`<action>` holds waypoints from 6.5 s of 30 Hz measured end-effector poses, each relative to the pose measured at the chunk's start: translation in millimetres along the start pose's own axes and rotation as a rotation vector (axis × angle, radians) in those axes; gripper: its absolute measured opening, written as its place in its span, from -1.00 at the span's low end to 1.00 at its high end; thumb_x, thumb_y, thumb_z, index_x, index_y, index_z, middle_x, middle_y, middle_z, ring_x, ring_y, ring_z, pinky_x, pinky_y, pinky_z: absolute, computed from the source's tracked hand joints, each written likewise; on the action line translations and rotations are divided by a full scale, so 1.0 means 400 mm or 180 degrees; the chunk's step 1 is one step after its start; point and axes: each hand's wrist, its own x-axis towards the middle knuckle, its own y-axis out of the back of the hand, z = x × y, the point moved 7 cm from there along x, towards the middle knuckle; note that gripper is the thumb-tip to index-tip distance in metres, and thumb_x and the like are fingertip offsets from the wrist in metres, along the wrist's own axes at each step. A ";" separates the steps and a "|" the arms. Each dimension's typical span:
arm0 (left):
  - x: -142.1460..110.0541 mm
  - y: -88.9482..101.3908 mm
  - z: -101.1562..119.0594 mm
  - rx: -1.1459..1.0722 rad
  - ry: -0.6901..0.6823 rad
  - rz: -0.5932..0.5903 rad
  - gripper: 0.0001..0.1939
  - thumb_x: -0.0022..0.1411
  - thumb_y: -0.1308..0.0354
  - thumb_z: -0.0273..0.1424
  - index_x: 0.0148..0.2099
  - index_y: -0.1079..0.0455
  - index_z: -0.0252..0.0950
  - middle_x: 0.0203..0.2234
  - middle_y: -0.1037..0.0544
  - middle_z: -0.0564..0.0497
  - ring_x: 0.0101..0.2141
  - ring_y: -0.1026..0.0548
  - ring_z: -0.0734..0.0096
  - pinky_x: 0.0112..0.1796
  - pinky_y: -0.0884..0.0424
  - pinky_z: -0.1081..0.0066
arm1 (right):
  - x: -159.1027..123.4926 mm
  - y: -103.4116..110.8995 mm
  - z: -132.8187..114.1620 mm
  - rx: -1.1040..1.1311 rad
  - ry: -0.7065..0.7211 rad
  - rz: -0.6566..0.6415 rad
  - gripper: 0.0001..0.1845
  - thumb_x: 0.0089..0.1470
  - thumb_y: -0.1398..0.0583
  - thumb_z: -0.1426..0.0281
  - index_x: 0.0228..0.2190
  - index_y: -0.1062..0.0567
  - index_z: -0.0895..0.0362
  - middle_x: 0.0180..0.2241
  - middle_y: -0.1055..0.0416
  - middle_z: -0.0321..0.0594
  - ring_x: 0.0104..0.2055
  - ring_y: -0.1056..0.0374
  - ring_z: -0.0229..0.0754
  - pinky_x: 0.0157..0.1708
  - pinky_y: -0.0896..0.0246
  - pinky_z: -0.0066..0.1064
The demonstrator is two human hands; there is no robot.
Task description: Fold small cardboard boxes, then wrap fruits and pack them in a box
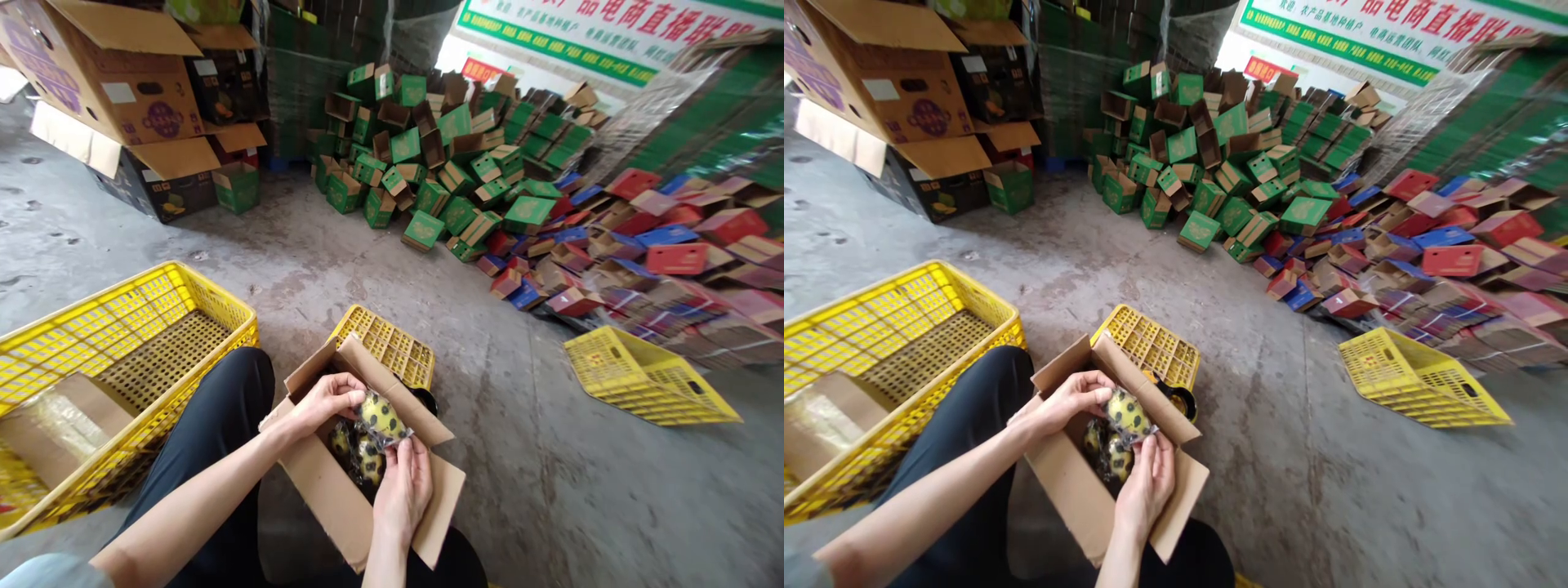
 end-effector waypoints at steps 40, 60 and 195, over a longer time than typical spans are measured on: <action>-0.007 -0.038 0.023 0.1031 -0.0213 -0.0040 -0.45 0.27 -0.21 0.11 -0.23 -0.52 -0.35 -0.42 -0.48 0.02 -0.42 -0.39 0.41 -0.39 -0.34 0.46 | 0.009 0.021 0.020 -0.0487 0.0215 0.0004 -0.47 0.03 -0.37 -0.03 -0.17 -0.55 0.14 -0.20 -0.60 -0.11 -0.16 -0.50 -0.04 -0.11 -0.45 -0.21; -0.004 -0.014 0.005 0.0846 -0.0089 0.0280 -0.32 0.19 -0.20 0.23 -0.39 -0.50 -0.37 -0.62 -0.36 0.08 -0.57 -0.23 0.51 -0.49 -0.13 0.46 | 0.016 0.002 0.028 -0.0225 -0.0151 -0.0091 -0.51 -0.06 -0.39 -0.03 -0.27 -0.53 0.09 -0.29 -0.58 -0.20 -0.23 -0.48 -0.07 -0.23 -0.41 -0.27; -0.003 -0.023 -0.011 0.1575 -0.0659 -0.0684 -0.25 0.10 -0.36 -0.52 0.32 -0.29 -0.14 0.25 -0.40 -0.11 0.20 -0.38 0.03 0.26 -0.26 0.02 | -0.038 -0.057 -0.049 -0.0323 0.0265 -0.0715 -0.28 0.17 -0.31 0.13 0.28 -0.34 0.08 0.30 -0.34 0.03 0.37 -0.22 0.09 0.29 -0.21 -0.04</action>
